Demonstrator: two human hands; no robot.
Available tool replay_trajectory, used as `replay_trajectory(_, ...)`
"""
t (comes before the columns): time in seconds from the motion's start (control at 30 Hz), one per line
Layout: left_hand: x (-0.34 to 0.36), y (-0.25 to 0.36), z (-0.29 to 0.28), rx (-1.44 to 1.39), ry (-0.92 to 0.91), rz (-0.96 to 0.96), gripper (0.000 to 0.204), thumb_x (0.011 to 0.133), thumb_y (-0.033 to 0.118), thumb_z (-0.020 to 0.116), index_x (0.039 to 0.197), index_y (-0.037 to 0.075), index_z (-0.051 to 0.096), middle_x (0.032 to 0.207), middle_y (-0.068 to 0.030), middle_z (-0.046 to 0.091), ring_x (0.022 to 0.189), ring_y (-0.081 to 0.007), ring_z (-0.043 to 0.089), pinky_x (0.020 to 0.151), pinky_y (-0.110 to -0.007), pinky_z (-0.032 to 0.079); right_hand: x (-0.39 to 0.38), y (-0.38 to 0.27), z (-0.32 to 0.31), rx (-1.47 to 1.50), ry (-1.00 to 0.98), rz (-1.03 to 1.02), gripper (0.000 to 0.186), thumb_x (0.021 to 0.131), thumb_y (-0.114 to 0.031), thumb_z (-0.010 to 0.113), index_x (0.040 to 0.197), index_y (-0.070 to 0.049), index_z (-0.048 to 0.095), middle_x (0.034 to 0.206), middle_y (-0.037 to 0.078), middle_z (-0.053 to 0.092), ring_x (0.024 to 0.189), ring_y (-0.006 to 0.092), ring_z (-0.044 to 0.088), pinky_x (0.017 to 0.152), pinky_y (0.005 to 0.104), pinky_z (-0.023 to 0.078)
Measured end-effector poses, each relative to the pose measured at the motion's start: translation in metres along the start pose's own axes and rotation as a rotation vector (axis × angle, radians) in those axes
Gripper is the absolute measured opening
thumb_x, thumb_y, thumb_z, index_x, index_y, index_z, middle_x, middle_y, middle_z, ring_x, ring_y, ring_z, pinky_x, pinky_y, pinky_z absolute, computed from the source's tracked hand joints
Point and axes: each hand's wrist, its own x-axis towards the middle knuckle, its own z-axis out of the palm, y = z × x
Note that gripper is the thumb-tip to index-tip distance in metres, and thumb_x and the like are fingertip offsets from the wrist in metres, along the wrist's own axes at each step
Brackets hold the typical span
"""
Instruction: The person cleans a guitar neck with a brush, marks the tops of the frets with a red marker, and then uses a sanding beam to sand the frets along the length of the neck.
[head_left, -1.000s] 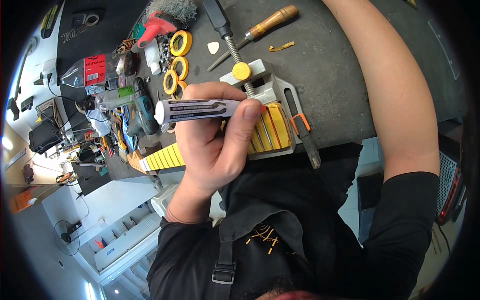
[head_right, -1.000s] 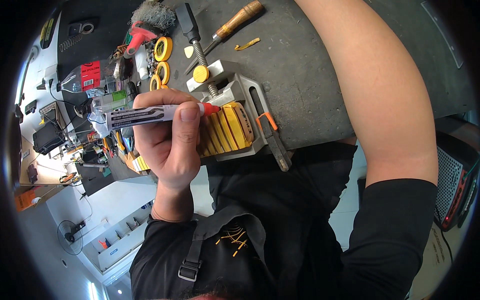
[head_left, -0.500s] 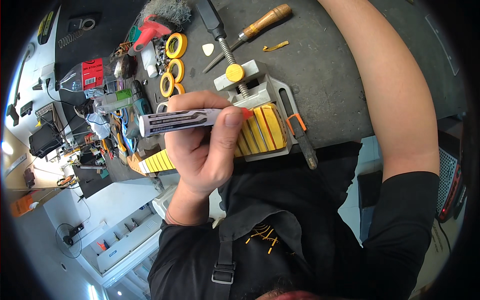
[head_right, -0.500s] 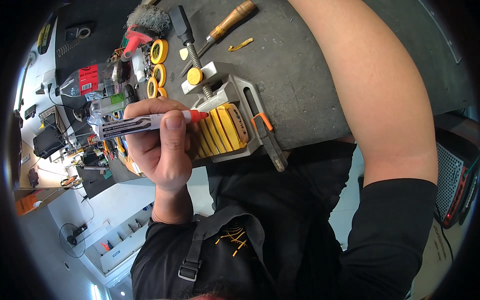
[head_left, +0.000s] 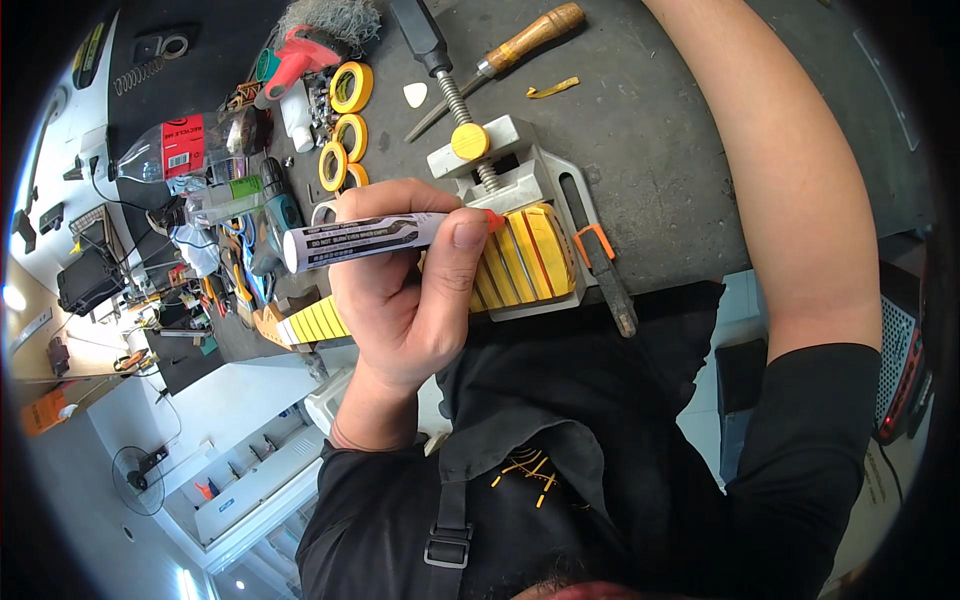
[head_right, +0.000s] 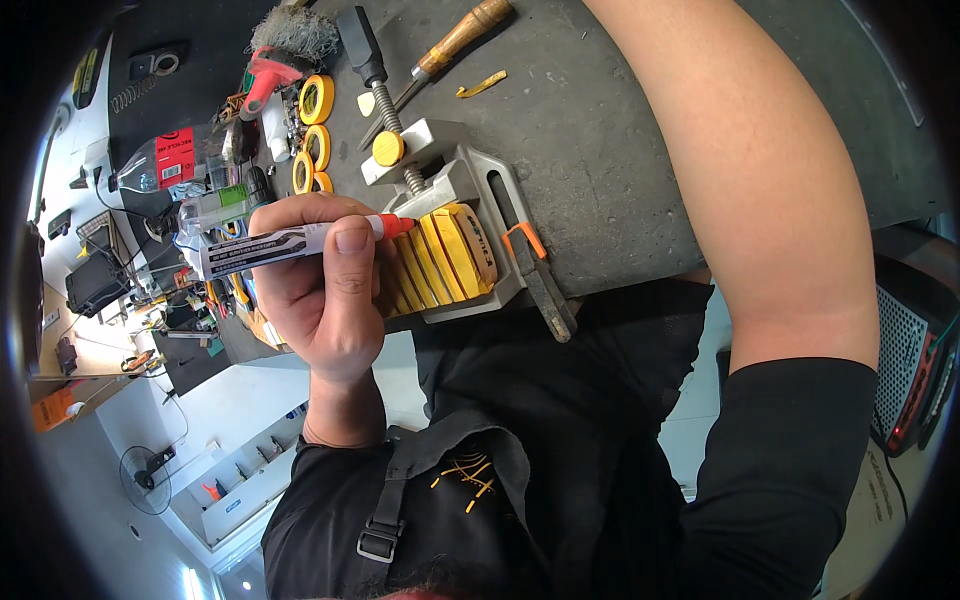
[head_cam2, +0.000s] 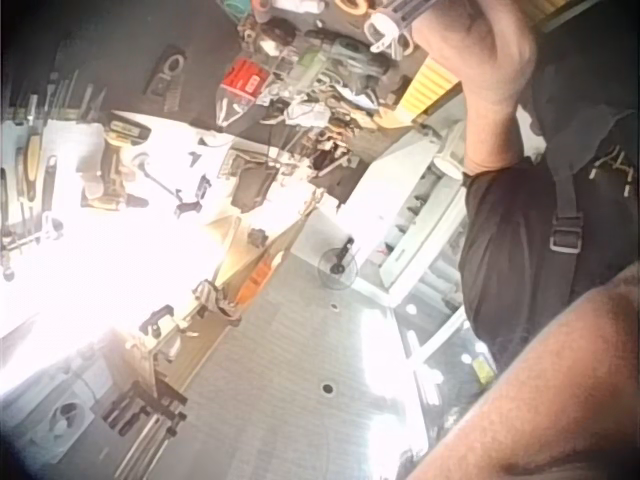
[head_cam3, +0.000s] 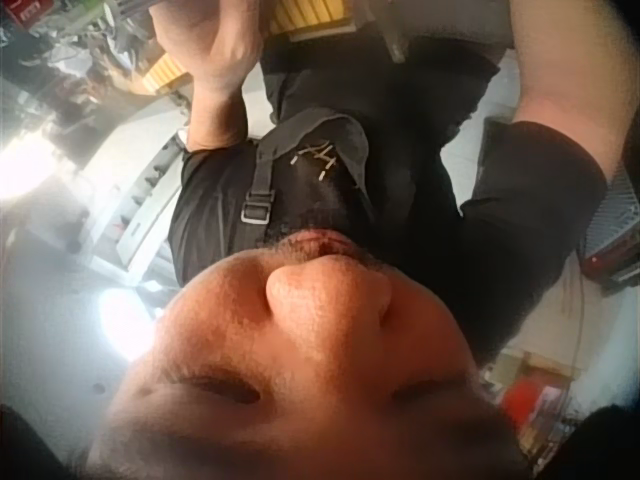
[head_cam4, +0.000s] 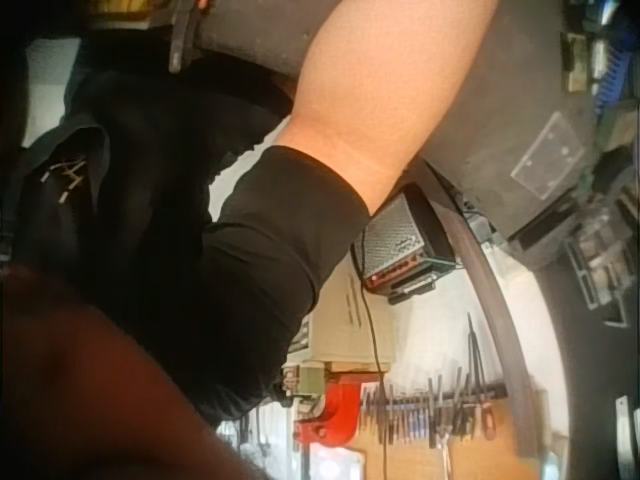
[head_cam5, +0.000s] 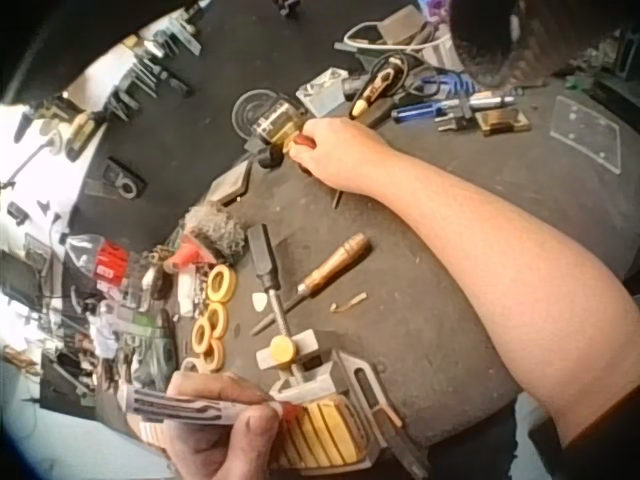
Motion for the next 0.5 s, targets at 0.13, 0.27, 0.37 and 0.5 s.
replay_trajectory(0.13,-0.002,-0.005,-0.003,0.034,-0.007,-0.003,0.023,0.101,0.005,0.074,0.113,-0.003,0.057,0.091,-0.0061,0.067,0.073,-0.0069,0.061,0.065,-0.021,0.049,-0.005,-0.004,-0.002,0.011,-0.006,-0.010,0.041,0.102,-0.036,0.062,0.108,0.003,0.072,0.105,0.026,0.075,0.099,0.0413,0.072,0.087,0.0486,0.056)
replay_trajectory(0.27,0.000,-0.008,-0.006,0.191,-0.036,0.102,0.020,0.099,0.003,0.075,0.110,-0.003,0.060,0.092,-0.0070,0.067,0.071,-0.0090,0.060,0.063,-0.023,0.047,-0.001,0.000,0.000,0.007,0.001,0.006,0.041,0.102,-0.036,0.062,0.109,0.004,0.072,0.105,0.026,0.075,0.099,0.0410,0.073,0.087,0.0484,0.056)
replay_trajectory(0.37,-0.001,-0.006,-0.001,0.163,-0.026,0.115,0.019,0.097,0.003,0.077,0.108,-0.003,0.062,0.094,-0.0081,0.067,0.070,-0.0105,0.059,0.063,-0.024,0.046,-0.003,0.001,-0.002,0.016,-0.006,-0.050,0.042,0.102,-0.036,0.062,0.109,0.004,0.072,0.105,0.026,0.075,0.099,0.0405,0.073,0.087,0.0482,0.056)
replay_trajectory(0.5,-0.003,-0.012,-0.003,0.210,-0.031,0.210,0.021,0.096,0.003,0.077,0.108,-0.004,0.061,0.093,-0.0097,0.067,0.069,-0.0120,0.058,0.062,-0.026,0.045,-0.004,-0.001,-0.002,0.010,0.000,-0.045,0.042,0.102,-0.036,0.062,0.109,0.004,0.072,0.104,0.026,0.075,0.098,0.0404,0.073,0.087,0.0480,0.056)
